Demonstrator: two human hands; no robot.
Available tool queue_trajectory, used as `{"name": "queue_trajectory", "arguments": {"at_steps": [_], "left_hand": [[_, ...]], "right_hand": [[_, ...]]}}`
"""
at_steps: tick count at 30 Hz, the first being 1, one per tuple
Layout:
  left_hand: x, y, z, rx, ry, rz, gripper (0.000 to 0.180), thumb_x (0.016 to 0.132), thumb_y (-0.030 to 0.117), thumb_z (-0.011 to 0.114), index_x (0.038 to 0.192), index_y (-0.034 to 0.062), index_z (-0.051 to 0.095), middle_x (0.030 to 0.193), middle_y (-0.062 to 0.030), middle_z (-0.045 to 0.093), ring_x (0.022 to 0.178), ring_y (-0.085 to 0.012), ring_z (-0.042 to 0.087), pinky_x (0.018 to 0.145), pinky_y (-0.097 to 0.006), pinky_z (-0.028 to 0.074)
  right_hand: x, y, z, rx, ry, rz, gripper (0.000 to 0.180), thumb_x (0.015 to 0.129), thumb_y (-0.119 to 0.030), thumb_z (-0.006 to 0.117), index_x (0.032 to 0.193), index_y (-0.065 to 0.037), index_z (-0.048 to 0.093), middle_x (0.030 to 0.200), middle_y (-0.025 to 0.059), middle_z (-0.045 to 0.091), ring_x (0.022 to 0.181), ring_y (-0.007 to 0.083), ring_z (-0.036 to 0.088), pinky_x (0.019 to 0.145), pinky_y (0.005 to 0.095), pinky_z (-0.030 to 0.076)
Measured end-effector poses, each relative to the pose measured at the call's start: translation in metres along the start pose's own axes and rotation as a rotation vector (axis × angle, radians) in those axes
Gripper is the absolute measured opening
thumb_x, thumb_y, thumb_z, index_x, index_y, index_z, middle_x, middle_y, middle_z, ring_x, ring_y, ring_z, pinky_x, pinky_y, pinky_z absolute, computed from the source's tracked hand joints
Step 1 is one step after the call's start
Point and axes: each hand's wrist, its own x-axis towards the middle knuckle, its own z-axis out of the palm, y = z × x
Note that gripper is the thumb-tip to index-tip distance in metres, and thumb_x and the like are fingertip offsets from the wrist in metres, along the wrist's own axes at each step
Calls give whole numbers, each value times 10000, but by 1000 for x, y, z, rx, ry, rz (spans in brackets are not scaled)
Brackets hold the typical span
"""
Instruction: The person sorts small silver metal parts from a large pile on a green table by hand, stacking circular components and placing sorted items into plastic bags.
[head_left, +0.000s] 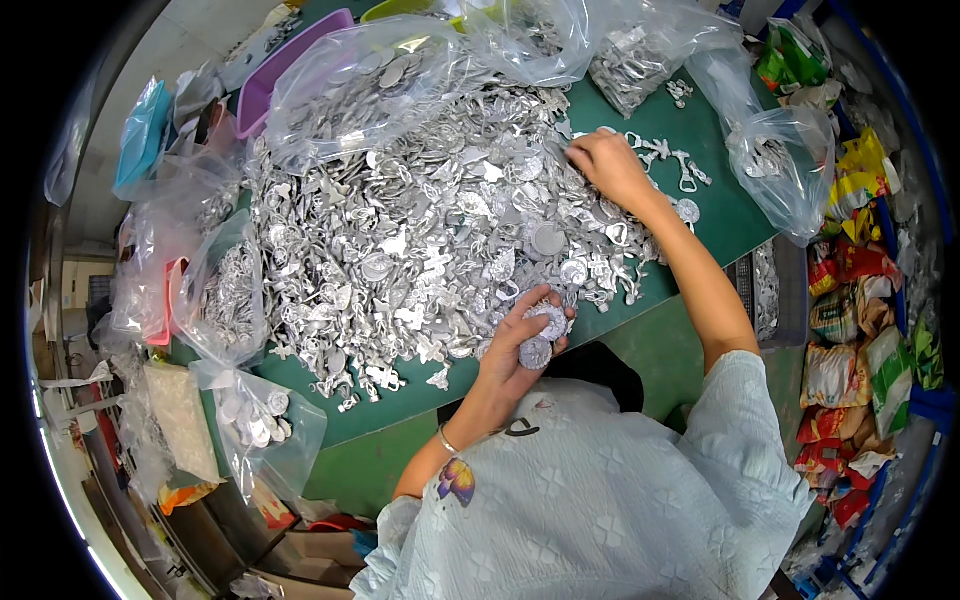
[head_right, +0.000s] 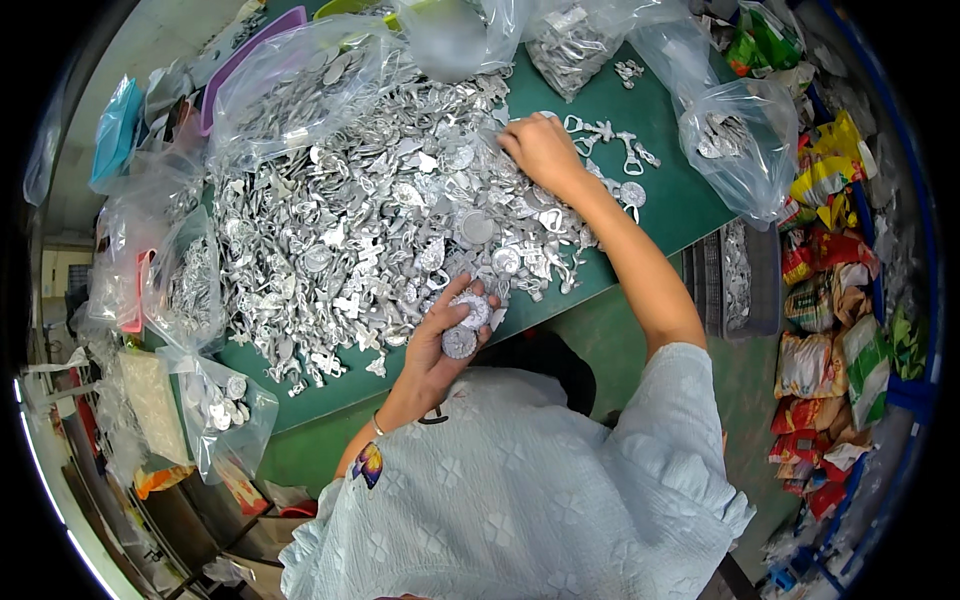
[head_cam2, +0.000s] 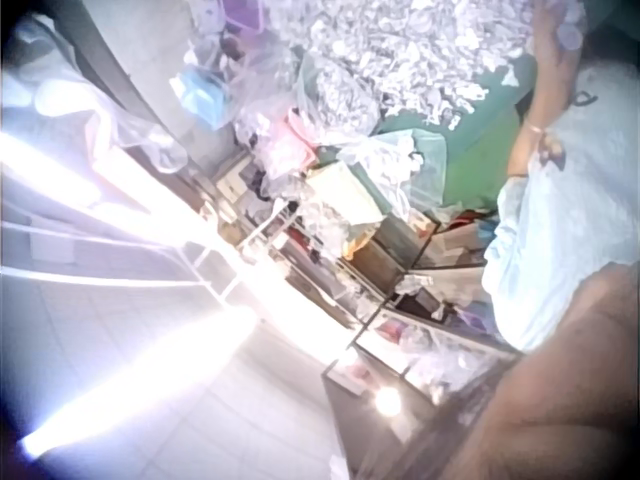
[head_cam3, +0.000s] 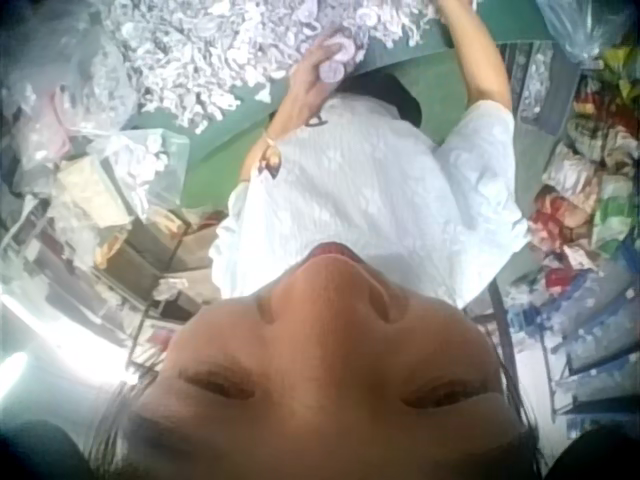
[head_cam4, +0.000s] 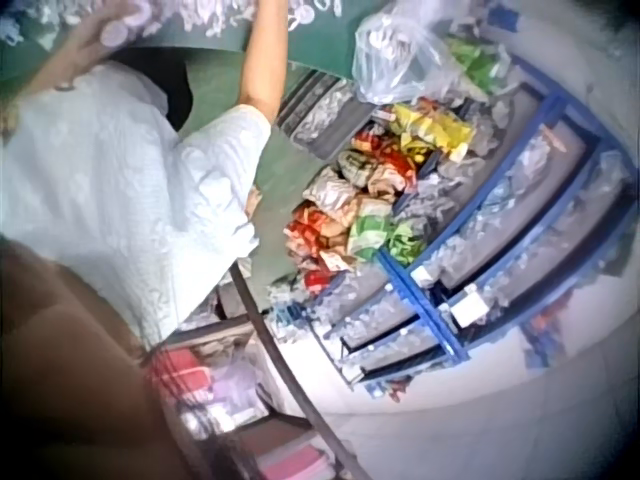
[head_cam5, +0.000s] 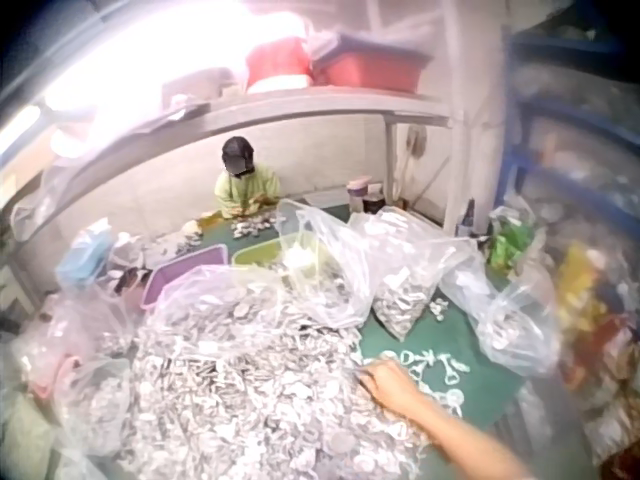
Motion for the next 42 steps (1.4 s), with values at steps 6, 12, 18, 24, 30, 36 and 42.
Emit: {"name": "queue_trajectory", "arguments": {"at_steps": [6, 12, 18, 24, 30, 36, 42], "left_hand": [[11, 1, 5, -52, -75, -15, 467, 792, 32, 568, 1231, 81, 418, 1077, -75, 464, 1032, -259, 489, 631, -271, 512], [20, 2, 10, -83, -62, -26, 425, 803, 81, 587, 1201, 98, 436, 1052, -66, 468, 1016, -245, 486, 606, -260, 508], [18, 3, 7, -65, -55, -32, 383, 804, 96, 597, 1161, 102, 456, 1032, -63, 472, 995, -240, 489, 596, -255, 502], [23, 3, 5, -32, -49, -26, 362, 803, 94, 591, 1141, 90, 462, 1020, -59, 475, 993, -241, 489, 588, -249, 490], [22, 2, 5, -17, -56, -26, 370, 807, 96, 585, 1155, 87, 457, 1026, -59, 485, 984, -239, 504, 596, -254, 485], [20, 6, 1, 4, 24, 6, 417, 820, 108, 576, 1213, 86, 438, 1086, -72, 492, 1003, -240, 514, 628, -276, 490], [17, 3, 12, -89, 24, 16, 432, 843, 150, 581, 1246, 103, 431, 1196, -98, 482, 1102, -270, 499, 777, -341, 504]], "right_hand": [[-12, 19, -11, 576, 179, 307, 180, 851, -126, 536, 881, 30, 620, 785, 139, 648, 716, 228, 630, 673, 298, 467], [-10, 17, -16, 172, 220, -60, 216, 808, -172, 605, 887, 29, 615, 756, 127, 630, 748, 262, 585, 708, 354, 455], [-7, 8, -39, 464, -10, 293, 193, 792, -150, 609, 800, 44, 607, 653, 118, 599, 554, 194, 519, 561, 320, 404], [-15, 17, -44, 256, -96, 66, 217, 735, -161, 673, 866, 0, 614, 772, 103, 605, 730, 218, 548, 671, 317, 415], [6, 38, -26, -192, -143, -22, 332, 660, -194, 736, 941, -70, 610, 1052, 76, 504, 1023, 268, 435, 853, 383, 351], [-2, 35, -30, -37, -65, 24, 245, 676, -162, 735, 835, -40, 593, 842, 40, 562, 841, 218, 505, 745, 341, 396], [-37, -30, -49, 975, -190, 329, 126, 791, -130, 646, 804, -17, 592, 708, -10, 592, 627, 56, 500, 575, 221, 404]]}}
